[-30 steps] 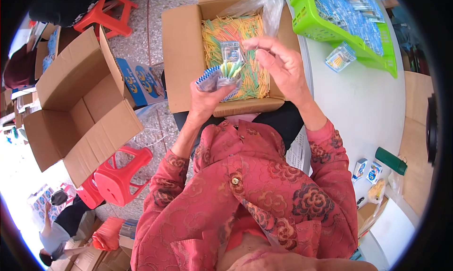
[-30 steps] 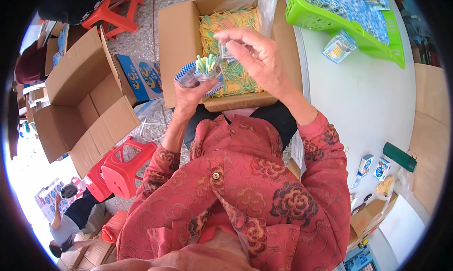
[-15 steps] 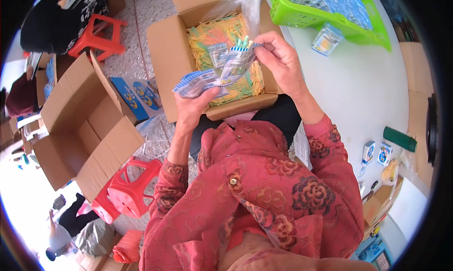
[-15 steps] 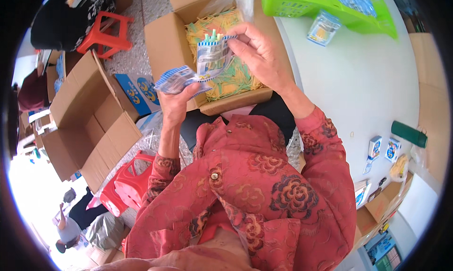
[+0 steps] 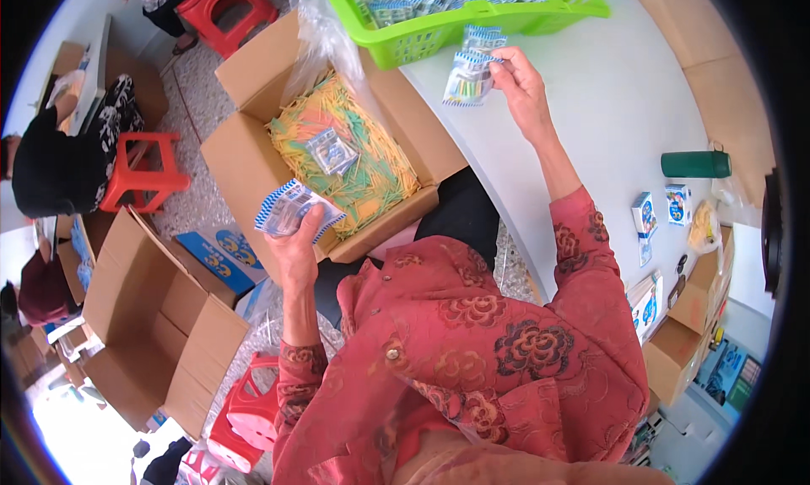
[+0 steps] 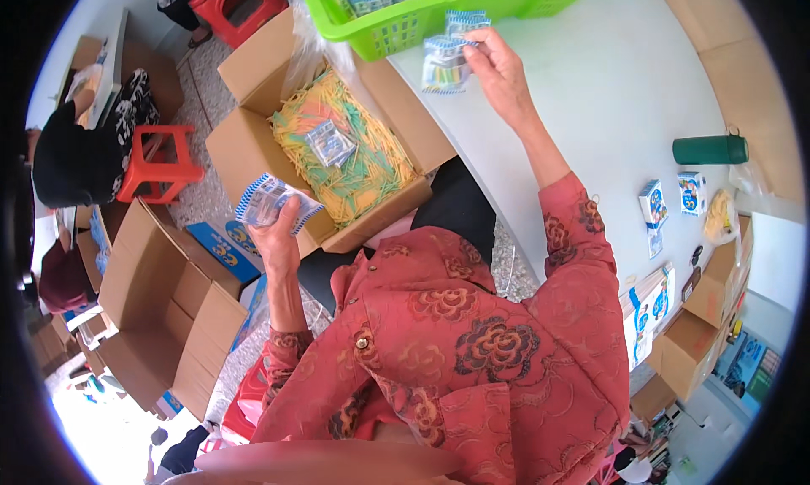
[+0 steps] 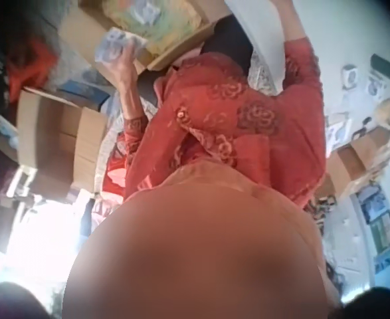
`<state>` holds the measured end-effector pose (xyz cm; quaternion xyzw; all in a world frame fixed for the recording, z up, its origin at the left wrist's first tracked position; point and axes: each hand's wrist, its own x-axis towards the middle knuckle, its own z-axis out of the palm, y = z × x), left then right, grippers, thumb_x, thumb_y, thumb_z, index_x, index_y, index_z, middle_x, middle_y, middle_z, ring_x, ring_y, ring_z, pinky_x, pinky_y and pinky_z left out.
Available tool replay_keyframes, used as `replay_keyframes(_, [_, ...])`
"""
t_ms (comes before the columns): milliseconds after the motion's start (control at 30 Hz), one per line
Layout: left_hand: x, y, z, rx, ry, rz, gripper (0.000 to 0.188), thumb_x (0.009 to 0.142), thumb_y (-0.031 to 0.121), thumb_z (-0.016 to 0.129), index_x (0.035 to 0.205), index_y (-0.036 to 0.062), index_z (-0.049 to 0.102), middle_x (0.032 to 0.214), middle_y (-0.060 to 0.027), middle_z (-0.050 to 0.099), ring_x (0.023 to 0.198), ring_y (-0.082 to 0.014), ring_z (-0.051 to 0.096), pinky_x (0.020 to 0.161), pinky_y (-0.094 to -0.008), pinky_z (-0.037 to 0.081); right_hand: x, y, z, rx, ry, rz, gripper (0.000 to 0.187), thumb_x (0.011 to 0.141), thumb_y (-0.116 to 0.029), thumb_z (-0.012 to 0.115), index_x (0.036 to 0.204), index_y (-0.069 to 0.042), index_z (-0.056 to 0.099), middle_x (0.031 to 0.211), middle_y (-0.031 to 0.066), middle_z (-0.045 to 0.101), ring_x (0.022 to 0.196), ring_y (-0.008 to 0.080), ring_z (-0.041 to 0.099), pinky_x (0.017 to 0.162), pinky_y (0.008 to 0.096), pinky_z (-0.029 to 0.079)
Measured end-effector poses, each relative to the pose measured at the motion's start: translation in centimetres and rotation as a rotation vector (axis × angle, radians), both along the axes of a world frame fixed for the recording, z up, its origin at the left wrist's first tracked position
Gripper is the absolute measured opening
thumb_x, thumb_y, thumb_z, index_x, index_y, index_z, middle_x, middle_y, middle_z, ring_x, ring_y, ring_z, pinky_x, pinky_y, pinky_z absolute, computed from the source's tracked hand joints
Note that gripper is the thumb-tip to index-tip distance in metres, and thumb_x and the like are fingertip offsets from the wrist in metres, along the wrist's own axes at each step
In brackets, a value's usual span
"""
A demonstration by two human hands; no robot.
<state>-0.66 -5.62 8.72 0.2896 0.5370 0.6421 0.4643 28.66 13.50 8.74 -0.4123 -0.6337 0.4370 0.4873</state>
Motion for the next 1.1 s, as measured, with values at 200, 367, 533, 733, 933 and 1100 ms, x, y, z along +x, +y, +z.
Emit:
replay_keyframes(200, [1.5, 1.4, 0.1, -0.028, 0.029, 0.035, 0.029, 0.072, -0.001, 0.067, 0.099, 0.0005, 0.057, 0.088, -0.0049, 0.061, 0.078, -0.0126, 0.059, 0.071, -0.0274, 0.050, 2.7, 3.4, -2.8, 0.011, -0.049, -0.115, 0.011, 0.087, -0.009, 0.049, 0.097, -0.005, 0.051, 0.072, -0.0024, 0.051, 0.067, 0.0055, 0.043, 0.061, 0.0205, 0.037])
replay_keyframes(367, [1.9, 1.8, 0.3, -0.005, 0.095, 0.001, 0.024, 0.072, -0.001, 0.068, 0.095, -0.0001, 0.061, 0.088, -0.0038, 0.062, 0.077, -0.0100, 0.058, 0.070, -0.0248, 0.048, 1.4, 3.6, -1.6, 0.452, -0.400, -0.405, 0.026, 0.080, -0.006, 0.056, 0.106, -0.009, 0.054, 0.092, 0.0075, 0.058, 0.071, 0.0153, 0.053, 0.067, 0.0270, 0.045])
replay_keyframes(533, [2.0, 2.0, 0.0, 0.004, 0.037, -0.045, 0.023, 0.073, 0.000, 0.066, 0.096, -0.0013, 0.061, 0.086, -0.0027, 0.063, 0.075, -0.0083, 0.057, 0.069, -0.0232, 0.048, -5.0, -2.3, 2.3, 0.298, -0.274, -0.006, 0.027, 0.076, -0.006, 0.062, 0.103, -0.005, 0.055, 0.090, 0.0060, 0.057, 0.072, 0.0149, 0.053, 0.068, 0.0260, 0.046])
replay_keyframes(733, [2.0, 1.6, 0.4, -0.003, 0.120, -0.047, 0.020, 0.075, 0.001, 0.065, 0.095, -0.0008, 0.063, 0.082, -0.0019, 0.064, 0.073, -0.0072, 0.057, 0.067, -0.0230, 0.049, -13.3, -7.5, 3.3, 0.223, -0.225, 0.535, 0.022, 0.072, -0.018, 0.069, 0.079, -0.004, 0.054, 0.071, 0.0069, 0.055, 0.063, 0.0191, 0.055, 0.059, 0.0294, 0.045])
replay_keyframes(933, [0.8, 0.7, 0.2, -0.002, 0.048, -0.028, 0.024, 0.075, 0.002, 0.066, 0.099, 0.0000, 0.061, 0.086, -0.0020, 0.063, 0.076, -0.0077, 0.057, 0.068, -0.0238, 0.049, -16.2, -7.3, 3.2, 0.217, -0.297, 0.571, 0.019, 0.073, -0.012, 0.067, 0.072, 0.001, 0.053, 0.063, 0.0088, 0.049, 0.056, 0.0170, 0.048, 0.053, 0.0295, 0.039])
replay_keyframes(1100, [-0.1, 0.0, 0.5, -0.051, -0.283, -0.083, 0.030, 0.081, 0.010, 0.061, 0.109, 0.0021, 0.053, 0.098, -0.0038, 0.060, 0.085, -0.0106, 0.057, 0.075, -0.0277, 0.049, -17.1, -6.9, 3.0, 0.274, -0.309, 0.612, 0.015, 0.078, -0.012, 0.063, 0.075, 0.000, 0.054, 0.063, 0.0091, 0.049, 0.056, 0.0176, 0.048, 0.053, 0.0298, 0.039])
